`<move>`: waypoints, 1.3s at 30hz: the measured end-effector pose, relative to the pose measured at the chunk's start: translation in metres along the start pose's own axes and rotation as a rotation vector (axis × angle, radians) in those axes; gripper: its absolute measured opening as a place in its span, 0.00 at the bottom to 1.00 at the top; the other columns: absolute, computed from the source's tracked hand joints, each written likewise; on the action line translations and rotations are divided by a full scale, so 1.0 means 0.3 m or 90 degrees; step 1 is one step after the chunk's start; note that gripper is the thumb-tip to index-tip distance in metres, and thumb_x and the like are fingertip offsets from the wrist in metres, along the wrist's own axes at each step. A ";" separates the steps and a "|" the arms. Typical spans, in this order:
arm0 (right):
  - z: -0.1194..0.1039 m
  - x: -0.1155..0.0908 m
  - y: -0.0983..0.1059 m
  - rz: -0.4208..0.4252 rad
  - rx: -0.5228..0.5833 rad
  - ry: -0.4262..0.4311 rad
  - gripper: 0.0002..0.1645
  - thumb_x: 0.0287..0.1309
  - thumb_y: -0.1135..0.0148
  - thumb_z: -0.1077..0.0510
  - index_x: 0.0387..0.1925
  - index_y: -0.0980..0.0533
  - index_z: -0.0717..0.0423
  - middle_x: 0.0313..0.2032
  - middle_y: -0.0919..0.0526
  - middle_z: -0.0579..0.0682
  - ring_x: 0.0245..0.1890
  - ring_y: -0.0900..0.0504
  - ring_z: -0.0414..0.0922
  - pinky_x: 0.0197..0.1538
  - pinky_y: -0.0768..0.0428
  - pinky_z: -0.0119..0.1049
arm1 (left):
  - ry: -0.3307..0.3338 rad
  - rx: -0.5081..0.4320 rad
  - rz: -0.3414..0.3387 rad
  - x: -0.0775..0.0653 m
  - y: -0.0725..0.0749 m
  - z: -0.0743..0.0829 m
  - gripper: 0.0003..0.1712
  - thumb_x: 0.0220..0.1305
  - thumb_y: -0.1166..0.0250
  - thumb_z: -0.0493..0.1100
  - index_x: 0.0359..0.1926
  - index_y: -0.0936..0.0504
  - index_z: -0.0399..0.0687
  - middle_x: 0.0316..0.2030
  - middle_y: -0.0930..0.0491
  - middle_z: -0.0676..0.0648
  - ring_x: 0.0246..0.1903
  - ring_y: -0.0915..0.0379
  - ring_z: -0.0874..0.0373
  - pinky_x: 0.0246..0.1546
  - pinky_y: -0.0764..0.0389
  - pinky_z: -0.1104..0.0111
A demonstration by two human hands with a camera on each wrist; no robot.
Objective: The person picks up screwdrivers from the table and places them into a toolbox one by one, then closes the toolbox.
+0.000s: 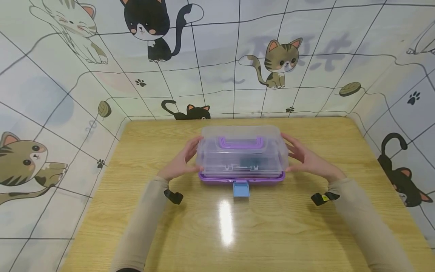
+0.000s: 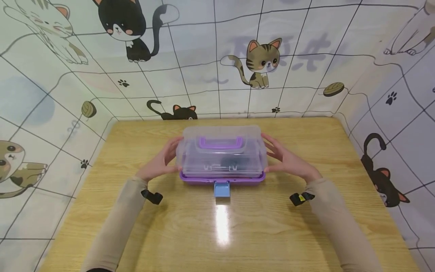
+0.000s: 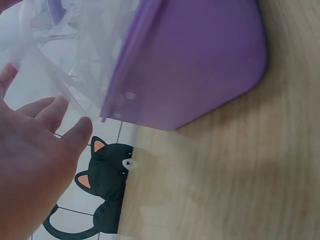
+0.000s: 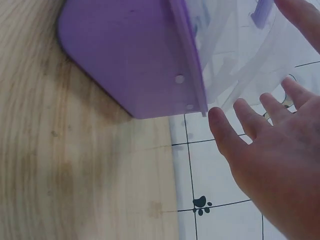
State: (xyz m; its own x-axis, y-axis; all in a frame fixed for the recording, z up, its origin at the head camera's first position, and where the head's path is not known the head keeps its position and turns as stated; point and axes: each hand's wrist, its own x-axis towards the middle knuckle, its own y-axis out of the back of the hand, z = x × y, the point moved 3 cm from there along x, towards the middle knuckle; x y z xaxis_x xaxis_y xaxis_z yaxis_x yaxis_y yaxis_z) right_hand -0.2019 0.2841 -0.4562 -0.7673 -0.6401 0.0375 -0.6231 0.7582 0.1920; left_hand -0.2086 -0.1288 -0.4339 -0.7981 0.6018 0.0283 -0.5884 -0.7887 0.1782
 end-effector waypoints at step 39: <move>0.046 -0.015 -0.047 0.056 -0.043 -0.031 0.65 0.50 0.29 0.70 0.77 0.60 0.40 0.76 0.60 0.45 0.73 0.55 0.54 0.68 0.43 0.51 | -0.028 0.056 0.050 -0.015 -0.062 -0.107 0.59 0.50 0.27 0.28 0.75 0.54 0.49 0.75 0.61 0.46 0.73 0.64 0.53 0.70 0.54 0.59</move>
State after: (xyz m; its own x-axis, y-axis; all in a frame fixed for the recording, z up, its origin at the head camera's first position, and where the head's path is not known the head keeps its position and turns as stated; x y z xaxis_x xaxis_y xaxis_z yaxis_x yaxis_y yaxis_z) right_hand -0.1919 0.2779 -0.4728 -0.8258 -0.5639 0.0101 -0.5429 0.7997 0.2562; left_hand -0.1982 -0.1210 -0.4689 -0.8340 0.5447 0.0882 -0.5089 -0.8210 0.2588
